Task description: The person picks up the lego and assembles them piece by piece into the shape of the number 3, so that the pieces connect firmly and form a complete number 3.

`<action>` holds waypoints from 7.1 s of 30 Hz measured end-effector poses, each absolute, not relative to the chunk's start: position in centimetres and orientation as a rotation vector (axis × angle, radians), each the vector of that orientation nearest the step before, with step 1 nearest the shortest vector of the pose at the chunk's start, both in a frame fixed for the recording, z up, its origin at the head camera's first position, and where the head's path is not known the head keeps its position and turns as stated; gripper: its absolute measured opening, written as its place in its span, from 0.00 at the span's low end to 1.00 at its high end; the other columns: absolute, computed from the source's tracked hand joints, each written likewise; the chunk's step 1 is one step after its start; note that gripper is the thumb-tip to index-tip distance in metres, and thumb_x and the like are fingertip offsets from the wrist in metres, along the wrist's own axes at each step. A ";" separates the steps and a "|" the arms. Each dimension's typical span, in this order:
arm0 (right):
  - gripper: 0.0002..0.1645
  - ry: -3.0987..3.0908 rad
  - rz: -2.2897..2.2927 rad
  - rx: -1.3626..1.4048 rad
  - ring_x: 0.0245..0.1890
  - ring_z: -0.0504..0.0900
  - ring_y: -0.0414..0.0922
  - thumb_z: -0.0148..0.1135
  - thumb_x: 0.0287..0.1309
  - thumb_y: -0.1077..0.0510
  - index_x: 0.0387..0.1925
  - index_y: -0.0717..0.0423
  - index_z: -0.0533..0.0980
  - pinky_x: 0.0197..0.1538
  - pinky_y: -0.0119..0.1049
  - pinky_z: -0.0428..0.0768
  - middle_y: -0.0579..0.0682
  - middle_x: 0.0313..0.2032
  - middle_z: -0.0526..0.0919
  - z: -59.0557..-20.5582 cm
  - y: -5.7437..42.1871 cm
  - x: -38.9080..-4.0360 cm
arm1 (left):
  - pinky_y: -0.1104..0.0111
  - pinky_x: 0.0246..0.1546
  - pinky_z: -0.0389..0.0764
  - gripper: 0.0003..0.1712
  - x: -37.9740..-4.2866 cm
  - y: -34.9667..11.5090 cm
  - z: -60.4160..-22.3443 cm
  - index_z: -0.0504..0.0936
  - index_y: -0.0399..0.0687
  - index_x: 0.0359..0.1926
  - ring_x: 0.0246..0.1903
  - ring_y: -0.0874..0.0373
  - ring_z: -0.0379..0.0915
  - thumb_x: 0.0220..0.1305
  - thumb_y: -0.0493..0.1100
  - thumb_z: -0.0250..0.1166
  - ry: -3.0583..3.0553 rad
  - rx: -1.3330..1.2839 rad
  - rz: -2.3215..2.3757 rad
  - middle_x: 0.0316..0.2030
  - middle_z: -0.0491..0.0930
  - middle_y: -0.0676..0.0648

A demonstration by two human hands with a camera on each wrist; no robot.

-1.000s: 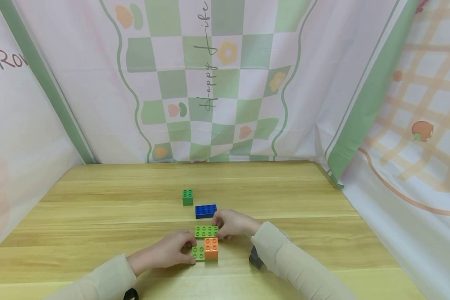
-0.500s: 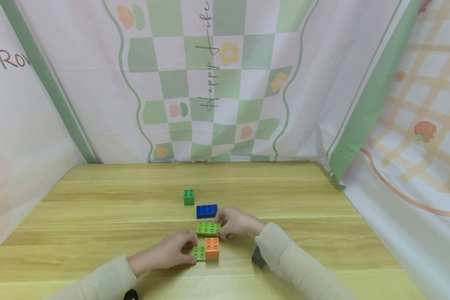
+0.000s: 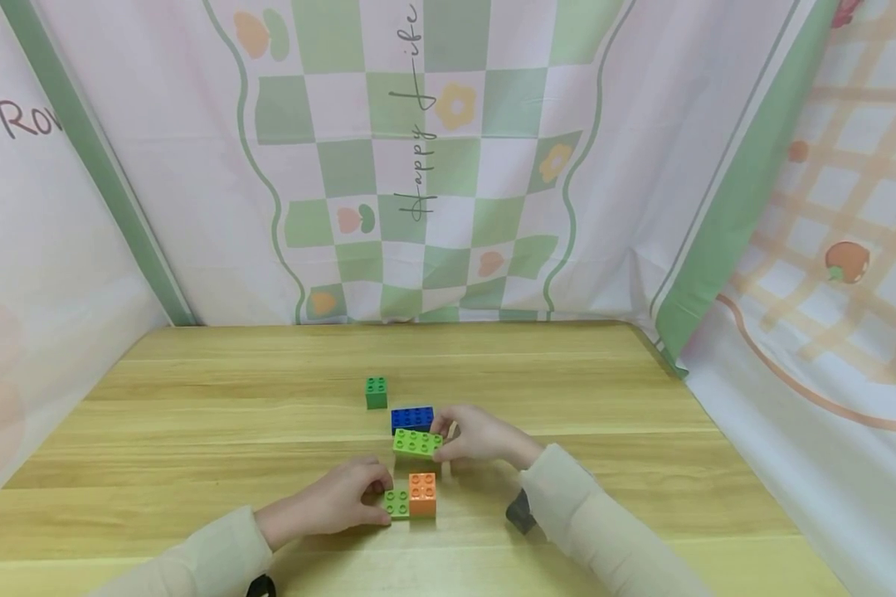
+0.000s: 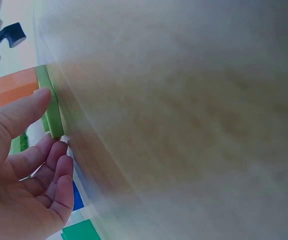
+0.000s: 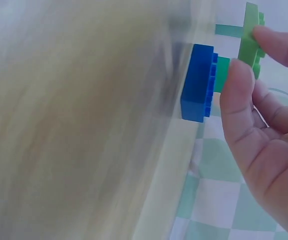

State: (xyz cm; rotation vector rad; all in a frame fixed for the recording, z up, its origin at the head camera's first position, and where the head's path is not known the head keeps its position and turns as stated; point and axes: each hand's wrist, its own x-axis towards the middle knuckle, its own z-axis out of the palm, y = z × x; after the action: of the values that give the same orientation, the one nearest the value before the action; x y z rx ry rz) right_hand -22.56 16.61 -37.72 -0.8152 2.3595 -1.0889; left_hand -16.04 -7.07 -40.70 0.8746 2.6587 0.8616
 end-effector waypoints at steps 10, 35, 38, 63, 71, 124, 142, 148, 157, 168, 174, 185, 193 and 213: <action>0.15 2.352 -1.147 -0.914 0.28 0.77 0.45 0.65 0.51 0.61 0.41 0.61 0.71 0.28 0.41 0.79 0.52 0.37 0.72 -37.1 17.2 -21.8 | 0.72 0.37 0.73 0.19 -16.0 -7.1 -40.7 0.79 0.43 0.38 0.32 0.66 0.67 0.46 0.46 0.72 2.654 0.866 0.861 0.31 0.71 0.57; 0.17 2.363 -1.136 -1.012 0.30 0.76 0.41 0.66 0.50 0.59 0.42 0.56 0.72 0.36 0.35 0.77 0.48 0.38 0.74 -36.9 17.4 -19.6 | 0.71 0.37 0.73 0.20 -16.0 -7.1 -40.7 0.79 0.42 0.37 0.32 0.65 0.67 0.45 0.47 0.73 2.666 0.849 0.871 0.31 0.72 0.56; 0.17 2.354 -1.131 -1.020 0.30 0.76 0.41 0.66 0.50 0.58 0.42 0.55 0.72 0.36 0.35 0.77 0.47 0.39 0.74 -37.0 17.4 -19.5 | 0.71 0.36 0.73 0.20 -15.9 -7.2 -40.7 0.79 0.42 0.37 0.31 0.65 0.68 0.44 0.47 0.73 2.671 0.848 0.873 0.30 0.72 0.56; 0.16 2.329 -1.124 -0.984 0.30 0.77 0.43 0.67 0.49 0.60 0.40 0.54 0.72 0.36 0.36 0.78 0.47 0.39 0.74 -37.0 16.6 -18.3 | 0.73 0.34 0.72 0.17 -15.7 -7.7 -40.8 0.79 0.43 0.36 0.30 0.65 0.66 0.46 0.46 0.73 2.687 0.859 0.882 0.29 0.71 0.56; 0.16 2.356 -1.083 -1.002 0.29 0.76 0.40 0.67 0.49 0.59 0.40 0.53 0.73 0.35 0.34 0.78 0.45 0.39 0.74 -37.2 16.4 -18.2 | 0.73 0.34 0.71 0.15 -15.8 -7.7 -40.9 0.79 0.45 0.33 0.29 0.66 0.65 0.45 0.45 0.73 2.685 0.872 0.891 0.28 0.70 0.57; 0.14 2.355 -1.004 -1.111 0.27 0.75 0.40 0.66 0.46 0.64 0.35 0.53 0.70 0.31 0.31 0.76 0.45 0.34 0.71 -36.1 15.4 -17.6 | 0.74 0.31 0.70 0.15 -15.7 -7.5 -41.0 0.78 0.46 0.32 0.27 0.65 0.64 0.44 0.45 0.73 2.723 0.874 0.856 0.26 0.69 0.58; 0.15 2.347 -1.119 -1.056 0.27 0.75 0.38 0.66 0.49 0.61 0.39 0.54 0.72 0.32 0.32 0.77 0.45 0.36 0.73 -37.1 16.1 -17.4 | 0.73 0.31 0.70 0.15 -15.7 -7.5 -41.0 0.78 0.45 0.32 0.27 0.66 0.64 0.45 0.45 0.73 2.726 0.884 0.844 0.26 0.69 0.58; 0.16 2.354 -1.154 -1.045 0.27 0.76 0.38 0.67 0.50 0.59 0.41 0.54 0.72 0.33 0.33 0.77 0.46 0.38 0.73 -37.5 16.3 -17.3 | 0.74 0.31 0.71 0.15 -15.6 -7.5 -41.1 0.78 0.45 0.32 0.27 0.66 0.64 0.45 0.45 0.73 2.725 0.891 0.847 0.26 0.69 0.58; 0.17 2.318 -1.208 -1.017 0.28 0.76 0.40 0.66 0.52 0.59 0.44 0.56 0.73 0.33 0.34 0.77 0.47 0.40 0.73 -37.9 16.5 -17.3 | 0.74 0.31 0.71 0.15 -15.7 -7.5 -41.0 0.78 0.45 0.33 0.27 0.66 0.64 0.45 0.45 0.73 2.722 0.890 0.833 0.27 0.69 0.58; 0.17 2.344 -1.141 -1.006 0.30 0.77 0.40 0.66 0.51 0.56 0.44 0.52 0.74 0.37 0.34 0.77 0.44 0.38 0.75 -38.1 16.8 -17.7 | 0.73 0.32 0.70 0.15 -15.6 -7.5 -40.9 0.77 0.46 0.33 0.28 0.66 0.64 0.45 0.44 0.72 2.707 0.886 0.851 0.27 0.69 0.58; 0.17 2.352 -1.144 -0.988 0.29 0.77 0.40 0.67 0.50 0.56 0.43 0.52 0.74 0.36 0.35 0.77 0.44 0.36 0.76 -38.2 17.0 -17.9 | 0.73 0.32 0.70 0.15 -15.6 -7.5 -40.8 0.77 0.46 0.34 0.28 0.65 0.63 0.46 0.45 0.72 2.704 0.873 0.847 0.27 0.69 0.58; 0.17 2.327 -1.184 -1.005 0.29 0.76 0.40 0.67 0.50 0.57 0.42 0.55 0.74 0.36 0.34 0.77 0.45 0.37 0.75 -37.9 16.9 -17.8 | 0.73 0.32 0.70 0.15 -15.5 -7.5 -40.9 0.77 0.45 0.33 0.28 0.66 0.64 0.46 0.45 0.72 2.722 0.881 0.830 0.27 0.69 0.58; 0.17 2.332 -1.176 -0.982 0.29 0.76 0.40 0.68 0.49 0.58 0.42 0.55 0.74 0.36 0.34 0.77 0.45 0.36 0.75 -37.9 16.9 -17.8 | 0.72 0.36 0.73 0.17 -15.7 -7.9 -40.6 0.78 0.45 0.35 0.31 0.65 0.67 0.46 0.48 0.72 2.678 0.861 0.853 0.30 0.72 0.57; 0.17 2.327 -1.170 -0.999 0.30 0.76 0.40 0.67 0.50 0.57 0.42 0.56 0.74 0.36 0.34 0.77 0.45 0.37 0.75 -37.8 16.9 -17.9 | 0.60 0.43 0.73 0.22 -18.5 -10.3 -38.6 0.74 0.37 0.48 0.42 0.50 0.70 0.57 0.45 0.65 2.720 0.897 1.049 0.42 0.75 0.43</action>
State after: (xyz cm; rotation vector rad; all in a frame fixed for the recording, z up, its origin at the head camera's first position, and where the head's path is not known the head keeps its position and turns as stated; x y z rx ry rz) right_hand -17.86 16.93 -37.80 -0.9987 2.3266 -1.1699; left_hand -18.50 -10.25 -38.60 0.8970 2.7203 1.0490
